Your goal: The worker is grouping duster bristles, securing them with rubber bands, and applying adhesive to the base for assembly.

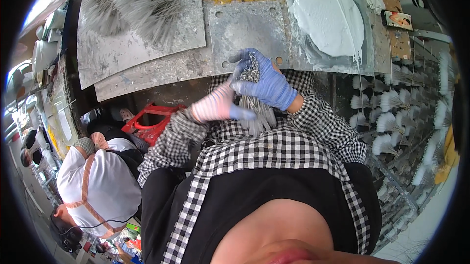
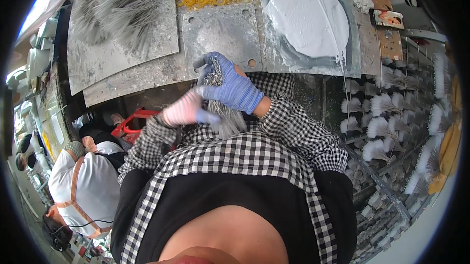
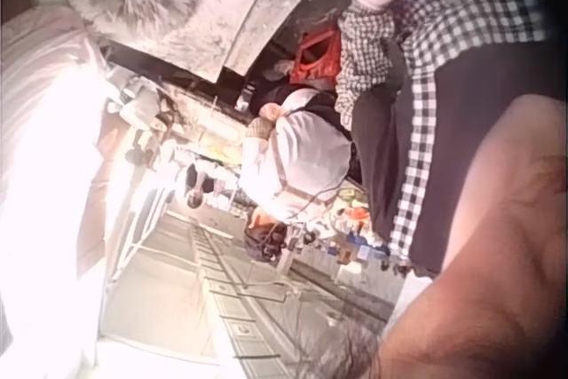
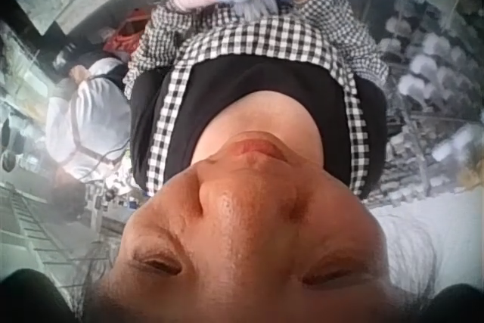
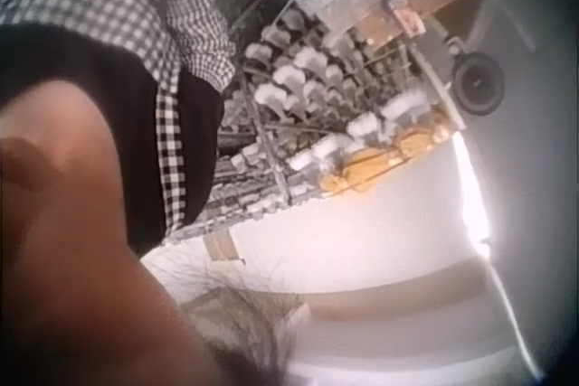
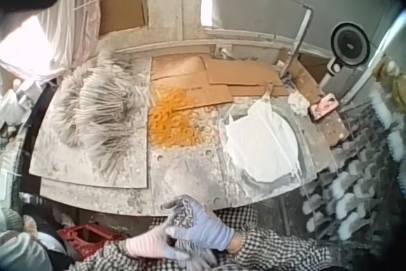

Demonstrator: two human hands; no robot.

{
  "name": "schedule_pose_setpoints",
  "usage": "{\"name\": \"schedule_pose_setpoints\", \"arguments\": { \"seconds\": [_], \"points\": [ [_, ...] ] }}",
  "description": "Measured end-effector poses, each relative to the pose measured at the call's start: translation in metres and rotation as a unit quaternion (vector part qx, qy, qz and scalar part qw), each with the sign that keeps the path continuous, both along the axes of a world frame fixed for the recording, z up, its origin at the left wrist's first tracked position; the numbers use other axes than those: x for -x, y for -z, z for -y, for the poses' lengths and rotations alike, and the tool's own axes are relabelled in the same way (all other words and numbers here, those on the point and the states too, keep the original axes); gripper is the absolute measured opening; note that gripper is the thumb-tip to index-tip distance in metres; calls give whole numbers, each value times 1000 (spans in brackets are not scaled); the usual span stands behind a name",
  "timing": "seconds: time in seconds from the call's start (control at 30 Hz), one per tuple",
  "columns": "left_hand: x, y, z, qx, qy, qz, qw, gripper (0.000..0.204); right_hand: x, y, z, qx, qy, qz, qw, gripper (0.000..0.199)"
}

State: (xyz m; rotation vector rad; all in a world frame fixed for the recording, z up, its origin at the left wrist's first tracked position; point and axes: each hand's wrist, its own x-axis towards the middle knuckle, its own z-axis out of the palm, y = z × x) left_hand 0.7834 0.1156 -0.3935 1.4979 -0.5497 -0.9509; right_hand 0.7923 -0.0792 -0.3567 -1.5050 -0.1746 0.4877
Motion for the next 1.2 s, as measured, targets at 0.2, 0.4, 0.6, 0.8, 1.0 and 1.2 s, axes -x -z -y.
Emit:
{"name": "schedule_pose_setpoints", "arguments": {
  "seconds": [0.2,0.4,0.6,0.8,1.0,1.2],
  "points": [
    [24,24,23,100,-134,-146,975,130,25,-1,4,-10,73,19,997,66],
    [8,-7,33,47,-61,-225,971,94,-21,-18,27,242,-138,162,947,68],
    [6,-22,48,115,-129,-322,931,37,-72,-20,0,158,-175,219,947,59],
    [5,-28,48,50,-199,-326,923,35,-37,-7,-7,228,-386,219,867,51],
    [10,-29,45,44,-235,-245,940,34,-35,-16,-5,122,-302,499,804,48],
    [-44,-18,17,50,-254,-147,955,33,-101,-95,0,87,-150,567,805,48]
  ]
}}
